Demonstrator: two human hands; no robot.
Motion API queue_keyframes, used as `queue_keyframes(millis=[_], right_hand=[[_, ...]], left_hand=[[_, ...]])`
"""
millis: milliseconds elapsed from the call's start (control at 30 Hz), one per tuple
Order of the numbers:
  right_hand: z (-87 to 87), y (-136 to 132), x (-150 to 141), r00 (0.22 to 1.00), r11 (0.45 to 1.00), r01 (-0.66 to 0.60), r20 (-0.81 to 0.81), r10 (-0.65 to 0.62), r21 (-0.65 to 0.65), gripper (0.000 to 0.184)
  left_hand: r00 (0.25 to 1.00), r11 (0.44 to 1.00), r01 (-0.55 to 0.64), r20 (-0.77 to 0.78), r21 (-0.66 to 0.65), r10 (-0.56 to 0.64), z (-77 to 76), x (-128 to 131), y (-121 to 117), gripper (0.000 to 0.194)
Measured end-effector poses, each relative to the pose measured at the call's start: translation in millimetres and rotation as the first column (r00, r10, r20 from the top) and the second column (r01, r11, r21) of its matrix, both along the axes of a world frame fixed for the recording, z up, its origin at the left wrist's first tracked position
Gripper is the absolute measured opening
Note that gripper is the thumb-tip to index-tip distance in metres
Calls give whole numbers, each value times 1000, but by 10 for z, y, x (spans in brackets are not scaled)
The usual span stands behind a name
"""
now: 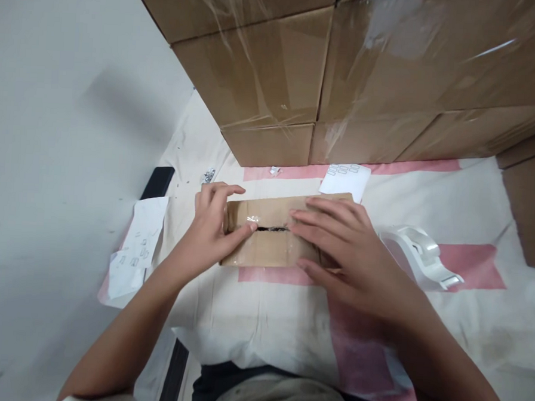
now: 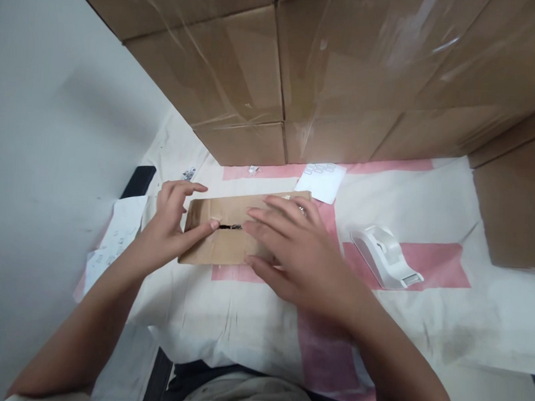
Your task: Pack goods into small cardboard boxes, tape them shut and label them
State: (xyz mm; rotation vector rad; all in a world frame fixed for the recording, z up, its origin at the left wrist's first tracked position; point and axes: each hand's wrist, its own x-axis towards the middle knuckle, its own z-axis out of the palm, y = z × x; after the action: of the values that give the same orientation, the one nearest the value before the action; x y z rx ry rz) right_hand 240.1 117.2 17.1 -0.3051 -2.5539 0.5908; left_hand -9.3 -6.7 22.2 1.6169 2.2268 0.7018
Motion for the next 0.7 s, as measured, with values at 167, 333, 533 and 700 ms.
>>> queue_keyframes(millis=[167,333,533,700], right_hand=[[-475,487,85,779,757,457,-201,-594,-467,33],[-954,848,-99,562,500,827,329,-759,-259,82],[-1094,978,-294,447,402,893,316,-837,-201,84],[-1184,1067,-230,619,465,580,-10,-786,-668,67]], left_hand=[[917,992,-26,393,-125,73,-155,-66,32,44],[947,994,-67,307,-87,90,-180,-30,-33,46],[955,996,-90,282,-30,94,-232,-6,-92,73],[964,997,-80,255,-4,78,-282,-32,-95,75]])
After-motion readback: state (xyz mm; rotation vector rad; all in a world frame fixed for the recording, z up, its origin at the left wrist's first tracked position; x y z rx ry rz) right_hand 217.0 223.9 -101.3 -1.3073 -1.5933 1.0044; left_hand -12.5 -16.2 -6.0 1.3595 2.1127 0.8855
